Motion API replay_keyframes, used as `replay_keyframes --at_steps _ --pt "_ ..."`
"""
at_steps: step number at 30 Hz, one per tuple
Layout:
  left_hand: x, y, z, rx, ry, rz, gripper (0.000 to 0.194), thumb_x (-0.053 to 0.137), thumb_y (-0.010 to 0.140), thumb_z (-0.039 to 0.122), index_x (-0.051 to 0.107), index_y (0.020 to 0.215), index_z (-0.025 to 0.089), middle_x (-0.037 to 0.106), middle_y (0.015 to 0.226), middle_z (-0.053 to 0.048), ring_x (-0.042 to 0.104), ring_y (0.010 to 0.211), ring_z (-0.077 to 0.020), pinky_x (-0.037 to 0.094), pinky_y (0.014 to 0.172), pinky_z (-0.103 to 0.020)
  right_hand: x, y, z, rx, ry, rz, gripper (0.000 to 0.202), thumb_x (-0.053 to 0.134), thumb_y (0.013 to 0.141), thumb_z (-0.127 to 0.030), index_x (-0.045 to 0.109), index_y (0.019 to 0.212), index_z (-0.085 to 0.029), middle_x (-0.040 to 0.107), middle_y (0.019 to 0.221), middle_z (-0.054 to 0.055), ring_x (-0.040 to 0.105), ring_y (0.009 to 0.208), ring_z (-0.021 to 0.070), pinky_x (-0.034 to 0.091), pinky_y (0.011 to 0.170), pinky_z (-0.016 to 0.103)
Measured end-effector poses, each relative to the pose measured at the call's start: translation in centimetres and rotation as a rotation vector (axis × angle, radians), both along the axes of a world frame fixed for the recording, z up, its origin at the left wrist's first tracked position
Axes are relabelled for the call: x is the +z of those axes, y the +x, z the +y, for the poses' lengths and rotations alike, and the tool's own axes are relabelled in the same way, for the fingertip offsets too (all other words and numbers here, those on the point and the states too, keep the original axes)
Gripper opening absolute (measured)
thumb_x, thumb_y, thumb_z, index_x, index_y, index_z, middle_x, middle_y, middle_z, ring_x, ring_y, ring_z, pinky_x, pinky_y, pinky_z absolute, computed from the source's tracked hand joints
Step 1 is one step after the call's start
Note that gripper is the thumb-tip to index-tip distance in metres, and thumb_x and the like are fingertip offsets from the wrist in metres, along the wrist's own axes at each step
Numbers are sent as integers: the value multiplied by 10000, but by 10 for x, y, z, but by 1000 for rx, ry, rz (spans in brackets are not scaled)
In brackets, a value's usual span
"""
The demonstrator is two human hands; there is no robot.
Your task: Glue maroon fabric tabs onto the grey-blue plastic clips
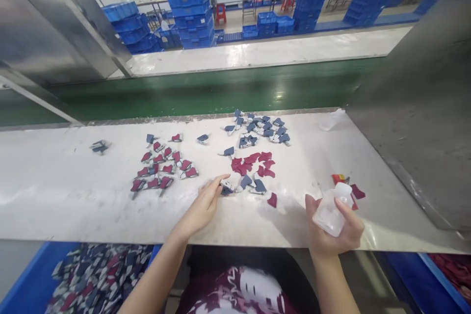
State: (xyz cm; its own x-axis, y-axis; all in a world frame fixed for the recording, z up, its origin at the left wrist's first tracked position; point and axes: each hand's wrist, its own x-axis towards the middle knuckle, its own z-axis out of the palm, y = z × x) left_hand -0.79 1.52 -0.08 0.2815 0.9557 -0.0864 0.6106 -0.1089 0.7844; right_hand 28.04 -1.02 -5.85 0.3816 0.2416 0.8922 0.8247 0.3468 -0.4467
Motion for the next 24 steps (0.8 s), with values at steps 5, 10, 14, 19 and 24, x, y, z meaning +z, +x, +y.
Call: replay_keyframes --at_steps 5,10,14,19,24 --pt "-9 3 -21 -16 98 101 349 275 1037 187 543 1244 276 661 1146 -49 552 1111 -230 315 1023 -449 17 -38 -12 349 -12 70 446 689 875 -343 520 1273 -236 557 762 -23 568 526 132 519 478 303" --pt "-8 11 -19 -91 154 159 324 297 1030 154 568 1164 271 661 1177 -38 512 1120 -229 272 1014 -445 27 -60 -21 465 -128 19 399 581 901 -480 587 1162 -178 579 768 26 587 644 190 513 521 356" --pt "-14 16 -17 3 180 175 257 354 1031 212 546 1199 242 681 1123 -60 529 1092 -248 289 999 -447 31 -73 -22 491 -242 -43 349 647 856 -377 611 1145 -185 678 815 61 648 652 203 547 540 355" --pt "-16 17 -20 42 219 151 239 442 1015 283 533 1233 245 693 1109 -62 551 1090 -259 320 988 -438 33 -85 -17 481 -266 -83 318 679 834 -303 649 1122 -173 721 821 82 648 618 192 548 532 339" --pt "-14 12 -21 -17 225 139 324 718 872 338 596 1160 254 697 1141 -46 554 1105 -273 338 982 -430 34 -86 -14 530 -324 -22 282 726 802 -245 681 1071 -173 684 769 57 601 619 164 523 541 304"
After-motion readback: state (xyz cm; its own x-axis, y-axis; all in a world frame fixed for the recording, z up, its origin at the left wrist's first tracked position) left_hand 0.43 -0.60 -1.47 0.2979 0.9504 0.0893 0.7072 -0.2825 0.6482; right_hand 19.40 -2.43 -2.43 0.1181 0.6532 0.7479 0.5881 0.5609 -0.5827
